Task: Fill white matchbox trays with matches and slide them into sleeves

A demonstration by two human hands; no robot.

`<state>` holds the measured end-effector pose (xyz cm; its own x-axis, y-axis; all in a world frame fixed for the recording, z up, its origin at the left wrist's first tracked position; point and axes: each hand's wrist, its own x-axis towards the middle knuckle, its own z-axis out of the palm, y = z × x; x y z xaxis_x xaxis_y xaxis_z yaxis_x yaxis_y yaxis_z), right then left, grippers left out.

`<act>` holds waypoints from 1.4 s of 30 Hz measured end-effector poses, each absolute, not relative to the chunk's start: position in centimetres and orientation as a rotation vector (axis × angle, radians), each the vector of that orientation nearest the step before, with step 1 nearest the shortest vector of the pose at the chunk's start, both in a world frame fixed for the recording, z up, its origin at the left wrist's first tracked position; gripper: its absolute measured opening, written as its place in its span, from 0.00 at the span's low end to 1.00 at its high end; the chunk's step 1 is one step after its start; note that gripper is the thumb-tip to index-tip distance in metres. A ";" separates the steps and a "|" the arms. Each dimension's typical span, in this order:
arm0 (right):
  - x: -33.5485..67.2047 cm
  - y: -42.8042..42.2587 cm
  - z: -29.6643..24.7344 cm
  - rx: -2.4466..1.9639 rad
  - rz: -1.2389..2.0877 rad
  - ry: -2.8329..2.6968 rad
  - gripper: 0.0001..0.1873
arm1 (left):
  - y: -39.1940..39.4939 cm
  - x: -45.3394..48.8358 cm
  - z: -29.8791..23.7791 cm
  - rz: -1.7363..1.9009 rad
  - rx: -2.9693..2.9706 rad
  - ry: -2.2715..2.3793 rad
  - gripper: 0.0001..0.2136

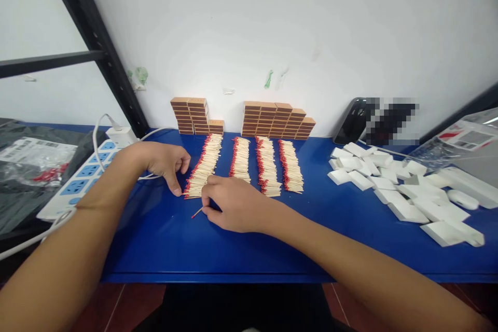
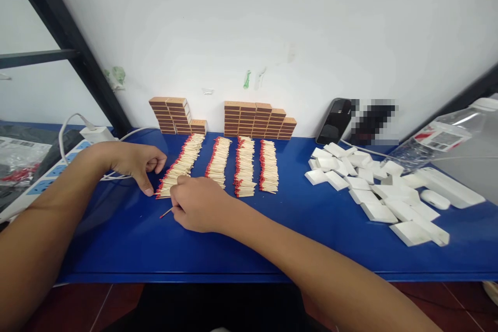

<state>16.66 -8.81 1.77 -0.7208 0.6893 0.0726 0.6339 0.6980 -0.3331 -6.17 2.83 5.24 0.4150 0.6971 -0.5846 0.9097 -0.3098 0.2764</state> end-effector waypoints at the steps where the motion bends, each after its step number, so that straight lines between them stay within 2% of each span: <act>1: 16.4 -8.8 1.6 -1.074 0.418 -2.716 0.06 | 2.8 -6.1 5.2 -0.490 2.101 1.363 0.27; 5: 15.5 -8.7 1.1 -1.138 0.366 -2.705 0.09 | 2.9 -6.0 5.3 -0.515 2.097 1.370 0.28; 23: 14.4 -8.1 -0.7 -1.207 0.220 -2.553 0.09 | 3.1 -6.2 5.0 -0.487 2.104 1.361 0.28; 42: 14.6 -8.2 0.0 -1.239 0.228 -2.613 0.09 | 3.0 -6.0 5.2 -0.519 2.097 1.388 0.29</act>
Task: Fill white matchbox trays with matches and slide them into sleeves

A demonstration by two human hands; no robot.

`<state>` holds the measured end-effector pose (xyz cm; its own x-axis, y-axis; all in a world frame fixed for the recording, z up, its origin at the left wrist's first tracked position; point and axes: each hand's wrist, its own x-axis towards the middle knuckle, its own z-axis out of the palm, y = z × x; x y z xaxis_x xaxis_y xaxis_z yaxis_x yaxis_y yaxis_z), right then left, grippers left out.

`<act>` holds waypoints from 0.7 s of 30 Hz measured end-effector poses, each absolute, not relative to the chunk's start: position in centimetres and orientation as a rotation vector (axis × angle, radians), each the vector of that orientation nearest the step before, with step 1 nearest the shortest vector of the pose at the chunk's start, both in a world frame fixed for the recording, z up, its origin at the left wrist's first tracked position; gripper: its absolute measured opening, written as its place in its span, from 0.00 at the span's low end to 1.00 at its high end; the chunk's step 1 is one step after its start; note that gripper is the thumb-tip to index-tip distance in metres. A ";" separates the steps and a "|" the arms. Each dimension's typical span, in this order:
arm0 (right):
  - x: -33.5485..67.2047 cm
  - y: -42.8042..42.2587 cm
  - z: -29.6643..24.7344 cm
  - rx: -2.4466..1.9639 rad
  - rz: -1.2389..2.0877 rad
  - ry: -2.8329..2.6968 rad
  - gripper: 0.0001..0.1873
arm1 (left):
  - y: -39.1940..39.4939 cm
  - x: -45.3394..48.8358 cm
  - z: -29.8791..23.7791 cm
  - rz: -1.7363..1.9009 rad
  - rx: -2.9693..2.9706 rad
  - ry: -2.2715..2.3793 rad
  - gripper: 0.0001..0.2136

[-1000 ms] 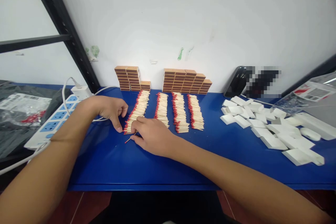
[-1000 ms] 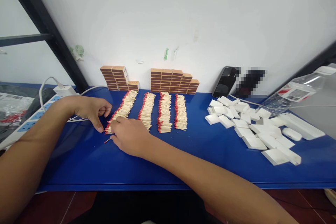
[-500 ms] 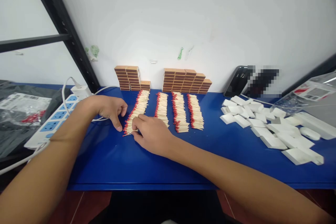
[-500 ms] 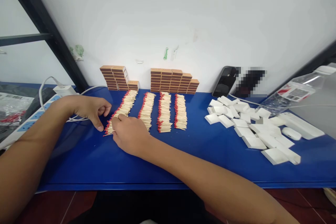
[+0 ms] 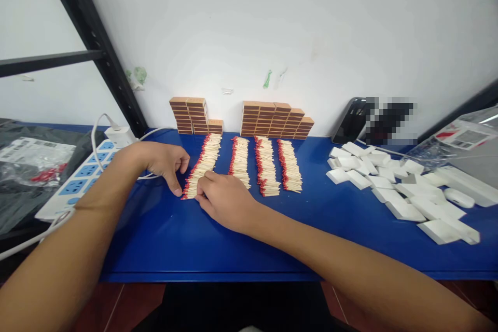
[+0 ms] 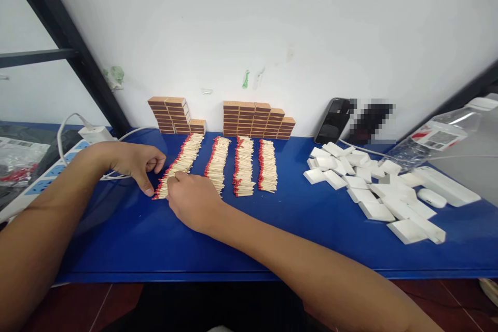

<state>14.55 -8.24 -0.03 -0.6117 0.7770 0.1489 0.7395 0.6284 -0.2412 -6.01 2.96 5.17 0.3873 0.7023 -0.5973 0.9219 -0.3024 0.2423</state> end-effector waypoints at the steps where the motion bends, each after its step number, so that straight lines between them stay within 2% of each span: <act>1: 14.5 -8.2 0.0 -1.245 0.234 -2.617 0.09 | 2.9 -6.0 5.2 -0.525 2.099 1.388 0.29; 21: 14.1 -8.0 -1.2 -1.297 0.187 -2.455 0.10 | 3.2 -6.7 5.3 -0.466 2.081 1.398 0.32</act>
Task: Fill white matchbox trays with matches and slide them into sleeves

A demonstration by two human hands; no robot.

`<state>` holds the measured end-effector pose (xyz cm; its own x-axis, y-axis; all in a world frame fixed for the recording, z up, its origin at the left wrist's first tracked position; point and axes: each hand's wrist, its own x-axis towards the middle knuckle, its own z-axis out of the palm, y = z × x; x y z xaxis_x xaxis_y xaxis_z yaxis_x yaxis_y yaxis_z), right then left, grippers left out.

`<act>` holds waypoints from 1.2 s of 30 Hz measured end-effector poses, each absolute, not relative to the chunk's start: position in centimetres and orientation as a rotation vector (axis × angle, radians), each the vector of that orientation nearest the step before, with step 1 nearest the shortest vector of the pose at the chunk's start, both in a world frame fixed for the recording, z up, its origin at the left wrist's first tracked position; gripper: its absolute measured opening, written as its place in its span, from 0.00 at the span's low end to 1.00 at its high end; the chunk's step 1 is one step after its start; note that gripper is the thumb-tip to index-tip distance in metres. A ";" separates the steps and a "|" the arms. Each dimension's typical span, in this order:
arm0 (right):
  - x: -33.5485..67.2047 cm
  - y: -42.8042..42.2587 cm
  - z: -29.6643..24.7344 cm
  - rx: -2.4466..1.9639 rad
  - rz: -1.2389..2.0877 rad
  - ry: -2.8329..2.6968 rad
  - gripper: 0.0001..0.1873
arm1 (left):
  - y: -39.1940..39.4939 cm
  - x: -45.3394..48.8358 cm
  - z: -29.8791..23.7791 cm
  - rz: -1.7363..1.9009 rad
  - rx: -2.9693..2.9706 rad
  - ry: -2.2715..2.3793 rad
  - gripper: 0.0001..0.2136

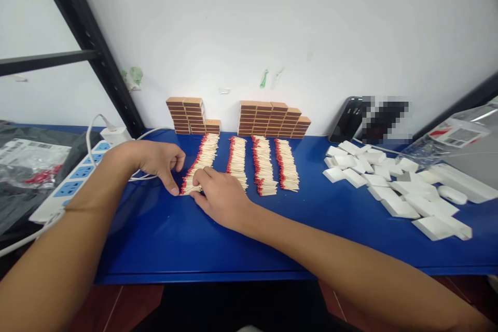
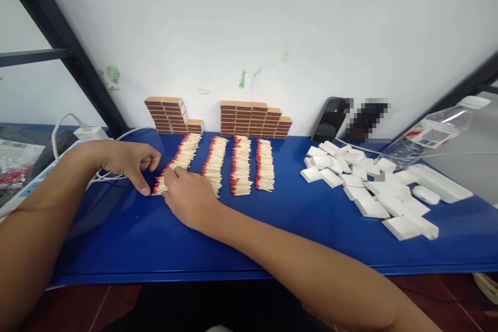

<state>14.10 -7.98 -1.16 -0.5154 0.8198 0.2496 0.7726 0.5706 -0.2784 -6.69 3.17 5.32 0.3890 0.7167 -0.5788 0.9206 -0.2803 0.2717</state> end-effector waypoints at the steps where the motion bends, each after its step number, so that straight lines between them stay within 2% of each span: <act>1: 14.1 -7.9 -1.2 -1.296 0.184 -2.454 0.10 | 3.1 -6.6 5.3 -0.469 2.082 1.395 0.32; 7: 14.1 -7.9 -1.0 -1.308 0.168 -2.469 0.10 | 2.9 -6.0 5.3 -0.520 2.117 1.413 0.33; 22: 14.2 -7.9 -0.6 -1.277 0.114 -2.505 0.15 | 2.0 -4.5 5.2 -0.581 2.176 1.408 0.26; 36: 14.1 -7.9 -0.7 -1.342 0.108 -2.492 0.11 | 2.3 -4.7 5.0 -0.569 2.214 1.417 0.29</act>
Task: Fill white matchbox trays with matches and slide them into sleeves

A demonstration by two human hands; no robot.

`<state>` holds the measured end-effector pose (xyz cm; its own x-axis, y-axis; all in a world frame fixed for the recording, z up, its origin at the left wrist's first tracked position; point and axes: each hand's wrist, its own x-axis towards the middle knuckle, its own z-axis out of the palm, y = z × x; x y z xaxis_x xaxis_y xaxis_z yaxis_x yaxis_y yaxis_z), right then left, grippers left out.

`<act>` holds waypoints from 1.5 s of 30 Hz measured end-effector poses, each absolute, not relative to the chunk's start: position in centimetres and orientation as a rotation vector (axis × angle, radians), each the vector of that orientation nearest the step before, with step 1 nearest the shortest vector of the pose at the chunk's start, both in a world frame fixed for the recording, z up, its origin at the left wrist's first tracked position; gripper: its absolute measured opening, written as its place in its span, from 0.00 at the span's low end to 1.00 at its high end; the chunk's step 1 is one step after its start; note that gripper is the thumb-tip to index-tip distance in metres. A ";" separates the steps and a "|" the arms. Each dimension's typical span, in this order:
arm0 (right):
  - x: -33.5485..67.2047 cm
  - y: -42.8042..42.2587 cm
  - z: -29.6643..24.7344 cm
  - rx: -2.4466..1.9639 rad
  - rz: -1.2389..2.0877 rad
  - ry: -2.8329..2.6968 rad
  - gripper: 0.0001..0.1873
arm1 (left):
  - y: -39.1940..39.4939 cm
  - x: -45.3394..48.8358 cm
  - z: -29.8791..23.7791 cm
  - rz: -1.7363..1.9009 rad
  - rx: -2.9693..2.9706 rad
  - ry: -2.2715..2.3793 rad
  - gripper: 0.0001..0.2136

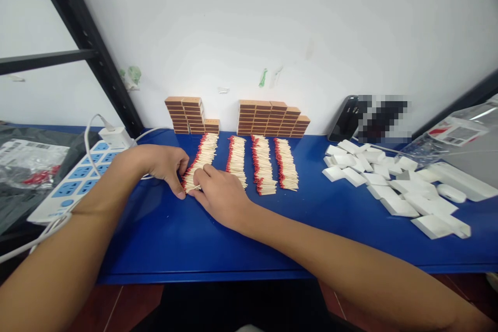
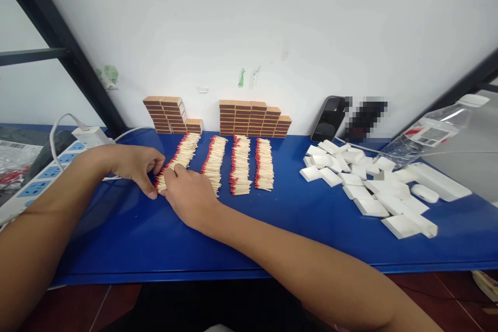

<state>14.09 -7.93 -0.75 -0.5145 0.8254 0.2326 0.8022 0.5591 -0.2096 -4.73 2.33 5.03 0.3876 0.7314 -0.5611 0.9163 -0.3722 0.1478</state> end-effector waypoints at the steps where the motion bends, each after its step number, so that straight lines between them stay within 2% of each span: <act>1: 14.1 -7.9 -0.8 -1.343 0.109 -2.490 0.12 | 2.3 -4.7 5.1 -0.568 2.213 1.420 0.29; 21: 15.1 -7.9 -1.0 -1.254 0.121 -2.503 0.15 | 2.0 -5.0 5.8 -0.539 2.153 1.447 0.32; 30: 15.9 -8.3 -0.2 -1.254 0.145 -2.584 0.10 | 1.8 -4.9 5.8 -0.583 2.179 1.514 0.33; 45: 14.6 -8.6 -0.5 -1.238 0.152 -2.622 0.12 | 2.3 -5.5 5.4 -0.535 2.192 1.510 0.34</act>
<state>14.65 -8.55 -0.55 -0.6136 0.7714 0.1689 0.7466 0.6364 -0.1940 -5.52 2.29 5.36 0.3348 0.7762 -0.5343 0.9394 -0.3194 0.1247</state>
